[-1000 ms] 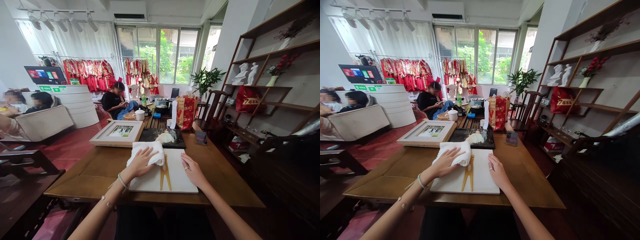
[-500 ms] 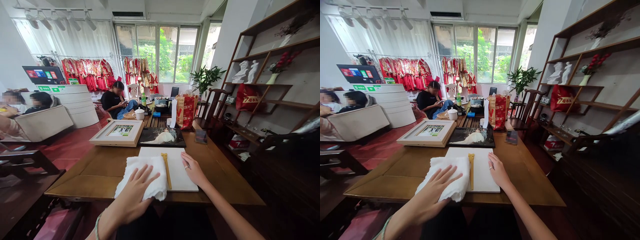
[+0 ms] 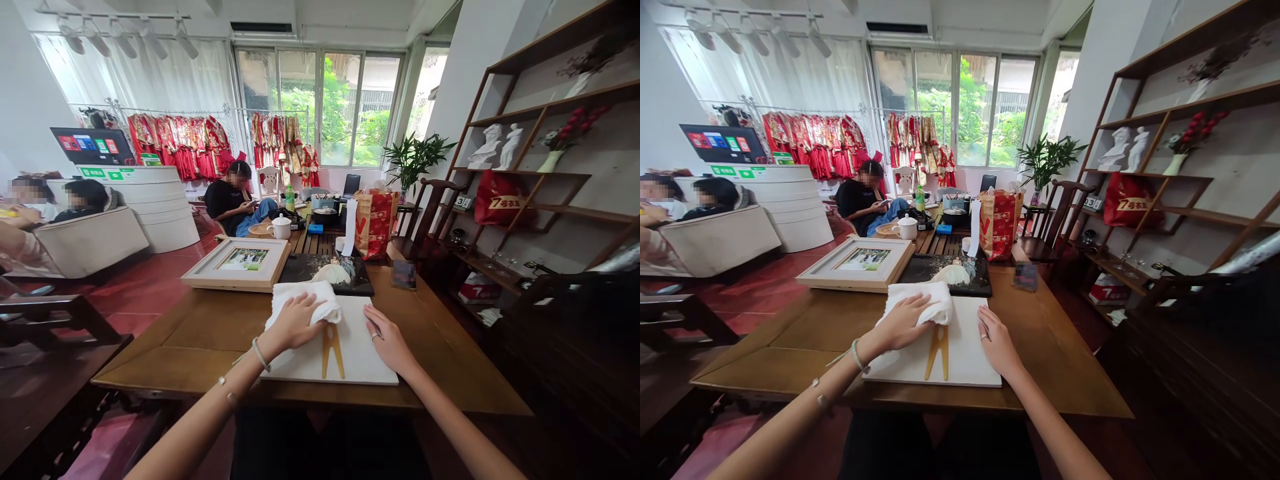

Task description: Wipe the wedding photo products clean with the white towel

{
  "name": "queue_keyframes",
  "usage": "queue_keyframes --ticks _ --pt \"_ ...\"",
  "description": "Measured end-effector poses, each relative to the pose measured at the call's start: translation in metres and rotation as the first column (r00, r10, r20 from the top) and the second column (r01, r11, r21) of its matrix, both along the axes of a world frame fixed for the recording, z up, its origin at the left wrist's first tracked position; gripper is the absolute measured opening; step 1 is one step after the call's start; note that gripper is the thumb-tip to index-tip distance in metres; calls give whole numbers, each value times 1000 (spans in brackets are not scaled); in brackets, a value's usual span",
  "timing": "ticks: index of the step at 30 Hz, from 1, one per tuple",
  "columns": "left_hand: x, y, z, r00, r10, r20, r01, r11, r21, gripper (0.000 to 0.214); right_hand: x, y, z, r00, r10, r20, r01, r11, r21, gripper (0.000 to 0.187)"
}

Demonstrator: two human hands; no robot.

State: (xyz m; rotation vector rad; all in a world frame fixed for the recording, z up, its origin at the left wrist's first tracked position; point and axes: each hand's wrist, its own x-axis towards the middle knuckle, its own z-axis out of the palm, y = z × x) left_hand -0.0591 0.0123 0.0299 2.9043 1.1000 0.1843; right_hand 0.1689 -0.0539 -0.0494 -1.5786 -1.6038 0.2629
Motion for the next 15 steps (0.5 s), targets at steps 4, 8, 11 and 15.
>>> queue_keyframes --ticks 4,8,11,15 --pt "21 1 -8 1000 17 -1 -17 999 34 49 -7 3 -5 1000 7 3 -7 1000 21 37" --pt "39 -18 -20 1000 -4 -12 4 998 60 63 -8 4 -10 999 26 -26 -25 998 56 39" --pt "40 -41 -24 999 -50 -5 50 996 76 68 -7 4 -9 996 76 -49 -72 995 71 40" --pt "27 -74 -27 994 -107 7 107 993 57 75 -8 4 -3 997 60 -55 -58 997 42 39"
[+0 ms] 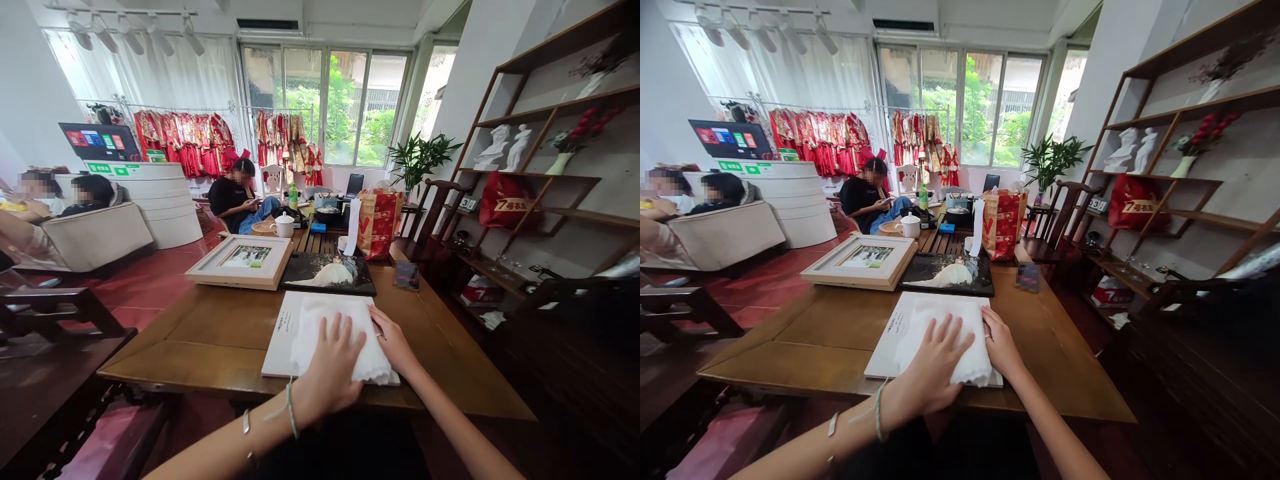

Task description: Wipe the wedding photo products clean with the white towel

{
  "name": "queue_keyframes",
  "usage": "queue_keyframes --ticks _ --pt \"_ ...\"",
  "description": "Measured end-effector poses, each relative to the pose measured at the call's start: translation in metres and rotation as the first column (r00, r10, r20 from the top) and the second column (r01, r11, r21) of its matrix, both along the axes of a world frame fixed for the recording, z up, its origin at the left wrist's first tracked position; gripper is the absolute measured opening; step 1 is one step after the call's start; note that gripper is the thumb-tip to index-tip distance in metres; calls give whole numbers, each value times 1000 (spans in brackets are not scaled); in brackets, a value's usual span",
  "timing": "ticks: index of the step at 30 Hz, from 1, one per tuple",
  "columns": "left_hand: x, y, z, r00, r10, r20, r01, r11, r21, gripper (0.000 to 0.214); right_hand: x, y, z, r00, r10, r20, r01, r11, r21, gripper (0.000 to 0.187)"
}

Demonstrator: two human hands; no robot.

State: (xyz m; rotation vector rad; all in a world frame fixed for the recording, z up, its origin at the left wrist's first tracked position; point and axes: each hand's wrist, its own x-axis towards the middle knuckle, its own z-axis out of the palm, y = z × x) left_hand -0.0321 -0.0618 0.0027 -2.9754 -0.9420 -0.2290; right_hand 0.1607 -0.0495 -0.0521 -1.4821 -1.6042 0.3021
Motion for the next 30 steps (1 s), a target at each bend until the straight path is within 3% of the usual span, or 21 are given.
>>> queue_keyframes --ticks 4,7,14,19,22,26,30 --pt "-14 -19 -3 998 -55 2 55 998 -44 83 -1 2 3 1000 -17 2 17 1000 -14 39" --pt "-15 -19 -1 998 -62 14 63 997 -54 79 0 3 2 1000 -19 -7 19 1000 -7 38" --pt "4 19 10 1000 -23 -18 23 1000 -13 68 2 -2 0 999 -2 -54 3 1000 18 37" --pt "19 53 9 999 -30 -22 31 999 36 63 1 -6 0 994 -42 -97 47 998 52 39" --pt "24 62 7 999 -34 -19 35 998 52 62 1 -6 -1 994 -73 -84 79 995 59 42" --pt "25 48 6 1000 6 -27 -5 999 37 61 4 -2 -6 997 -45 -57 48 998 51 38" --pt "14 9 3 999 36 -37 -36 999 -12 70 6 5 -10 998 -47 -42 49 998 49 37"
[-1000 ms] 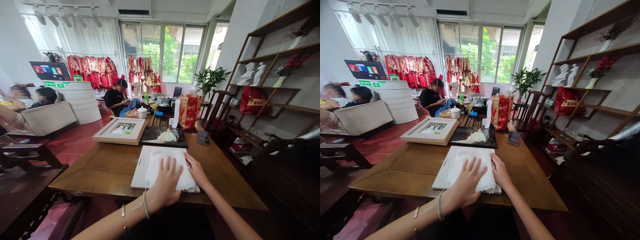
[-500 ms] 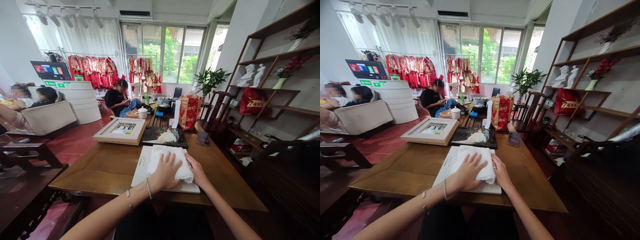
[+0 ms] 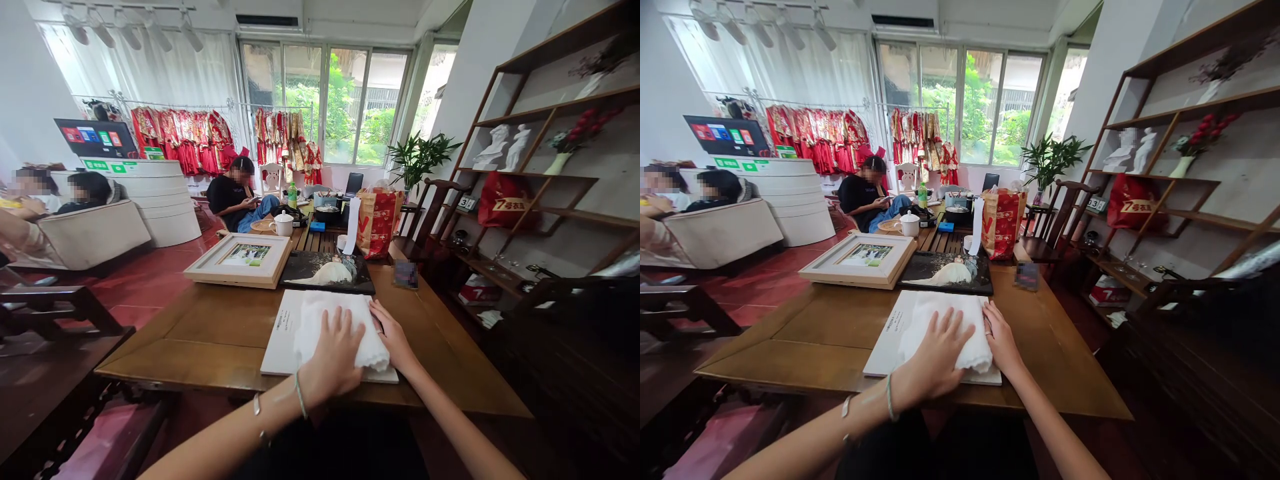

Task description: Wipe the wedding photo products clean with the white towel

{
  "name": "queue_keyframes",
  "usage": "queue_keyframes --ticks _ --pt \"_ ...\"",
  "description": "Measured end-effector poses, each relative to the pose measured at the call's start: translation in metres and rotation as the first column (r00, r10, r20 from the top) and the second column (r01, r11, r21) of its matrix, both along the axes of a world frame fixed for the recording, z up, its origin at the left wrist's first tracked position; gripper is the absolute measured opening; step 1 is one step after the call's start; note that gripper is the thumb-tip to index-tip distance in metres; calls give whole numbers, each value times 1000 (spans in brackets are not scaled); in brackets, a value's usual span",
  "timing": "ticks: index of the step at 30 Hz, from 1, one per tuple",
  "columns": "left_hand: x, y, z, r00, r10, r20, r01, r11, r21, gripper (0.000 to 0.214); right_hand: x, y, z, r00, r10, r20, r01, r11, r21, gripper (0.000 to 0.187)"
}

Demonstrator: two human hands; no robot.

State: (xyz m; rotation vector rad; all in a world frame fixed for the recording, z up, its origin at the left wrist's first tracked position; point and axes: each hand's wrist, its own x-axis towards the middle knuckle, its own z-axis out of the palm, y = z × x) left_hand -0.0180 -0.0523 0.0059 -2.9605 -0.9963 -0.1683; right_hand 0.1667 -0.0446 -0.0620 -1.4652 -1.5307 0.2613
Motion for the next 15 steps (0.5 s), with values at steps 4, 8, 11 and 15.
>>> queue_keyframes --ticks 4,8,11,15 --pt "-19 -36 -5 1000 -30 -5 29 993 -113 80 -2 4 0 998 57 10 -57 998 -30 42" --pt "-29 -40 -7 1000 -7 16 9 991 -133 78 -5 2 4 996 84 13 -83 995 -63 44" --pt "-24 -21 -6 998 34 52 -30 996 -80 72 -5 0 6 997 67 32 -65 996 -68 42" --pt "-14 16 0 992 100 70 -98 994 -39 64 -5 -4 6 995 79 62 -76 995 -60 41"
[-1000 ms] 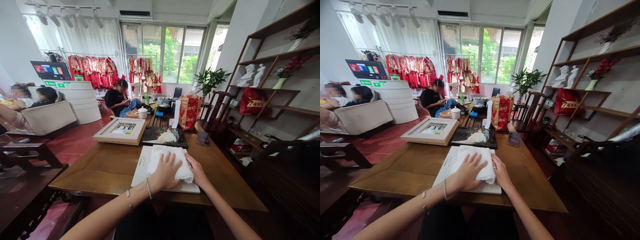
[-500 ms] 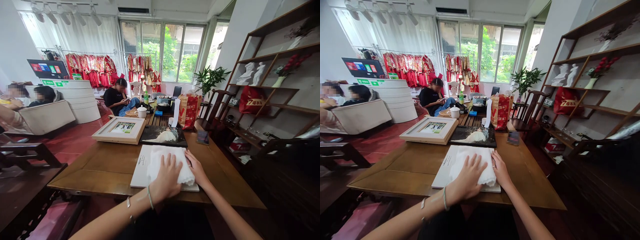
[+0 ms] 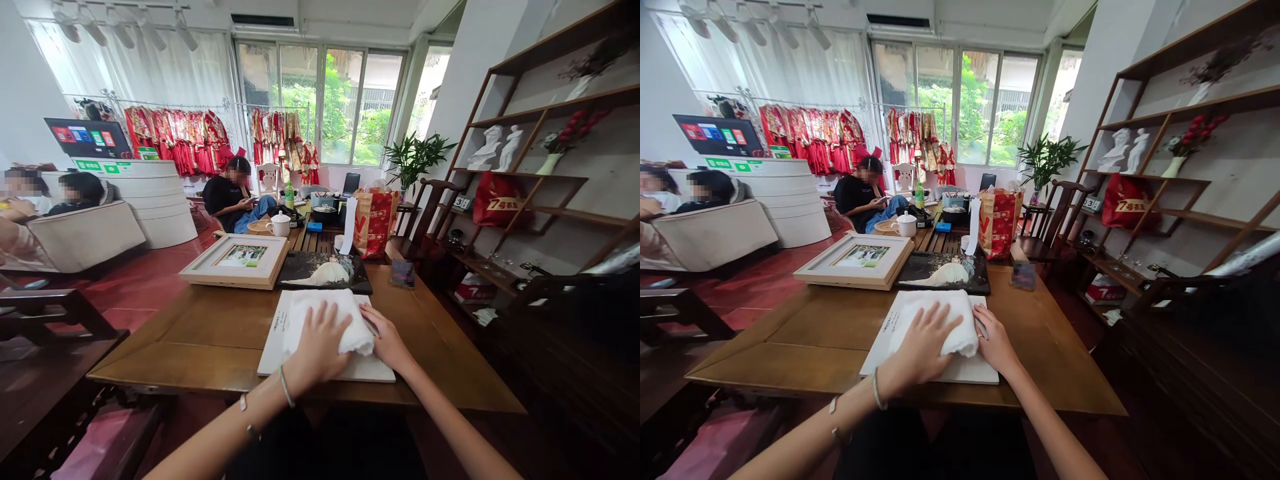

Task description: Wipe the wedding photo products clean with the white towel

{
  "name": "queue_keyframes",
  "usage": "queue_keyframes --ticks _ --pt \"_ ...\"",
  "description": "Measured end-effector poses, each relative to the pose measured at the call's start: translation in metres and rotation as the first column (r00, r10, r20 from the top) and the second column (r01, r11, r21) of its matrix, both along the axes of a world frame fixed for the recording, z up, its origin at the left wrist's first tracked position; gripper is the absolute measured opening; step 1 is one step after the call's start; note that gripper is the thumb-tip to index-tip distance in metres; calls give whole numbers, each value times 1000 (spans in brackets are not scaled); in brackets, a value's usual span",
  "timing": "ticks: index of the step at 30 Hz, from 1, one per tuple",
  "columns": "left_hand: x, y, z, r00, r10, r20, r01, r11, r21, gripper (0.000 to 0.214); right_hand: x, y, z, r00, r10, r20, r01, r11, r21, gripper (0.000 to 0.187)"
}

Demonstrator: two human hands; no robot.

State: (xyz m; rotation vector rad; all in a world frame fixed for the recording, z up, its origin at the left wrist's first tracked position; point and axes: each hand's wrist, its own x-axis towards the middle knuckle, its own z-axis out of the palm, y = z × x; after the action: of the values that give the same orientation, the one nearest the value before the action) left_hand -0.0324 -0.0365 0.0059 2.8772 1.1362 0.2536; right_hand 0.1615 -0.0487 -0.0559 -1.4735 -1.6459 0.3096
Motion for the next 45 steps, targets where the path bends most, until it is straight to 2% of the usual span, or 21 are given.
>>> queue_keyframes --ticks 4,7,12,16,19,22,30,33,35,39,45 --pt "0 26 4 998 60 -8 -59 998 5 61 0 -2 -2 999 -30 43 30 1000 -6 38" --pt "-5 27 5 999 47 -16 -47 999 -3 60 -1 -2 -2 998 -38 56 40 999 -30 38" --pt "-16 -7 4 999 -19 -33 17 999 -45 69 -1 -1 1 999 -43 33 44 999 -32 38" --pt "-25 -39 -1 986 -168 -17 167 985 -50 80 1 2 2 1000 -12 0 12 999 -33 42" --pt "-27 -44 -3 977 -215 -1 214 976 -38 81 4 3 3 1000 4 -13 -4 999 -44 48" --pt "-23 -29 -2 982 -188 -4 188 982 -27 74 4 2 2 1000 7 1 -7 999 -43 44" --pt "-7 44 5 986 -162 -35 162 987 5 59 -1 -6 4 1000 -7 2 7 999 -43 39" --pt "-8 57 9 989 -144 -15 143 989 -33 51 -3 -9 8 1000 -28 3 28 998 -58 39" --pt "-11 58 11 989 -145 -8 145 987 -66 49 -3 -10 9 999 -27 20 28 997 -66 39" --pt "-26 38 11 988 -155 9 156 986 -65 53 -3 -8 7 998 -20 57 24 997 -72 40" --pt "-45 -20 11 980 -199 -8 196 974 -115 75 0 1 5 996 -31 79 38 995 -93 41"
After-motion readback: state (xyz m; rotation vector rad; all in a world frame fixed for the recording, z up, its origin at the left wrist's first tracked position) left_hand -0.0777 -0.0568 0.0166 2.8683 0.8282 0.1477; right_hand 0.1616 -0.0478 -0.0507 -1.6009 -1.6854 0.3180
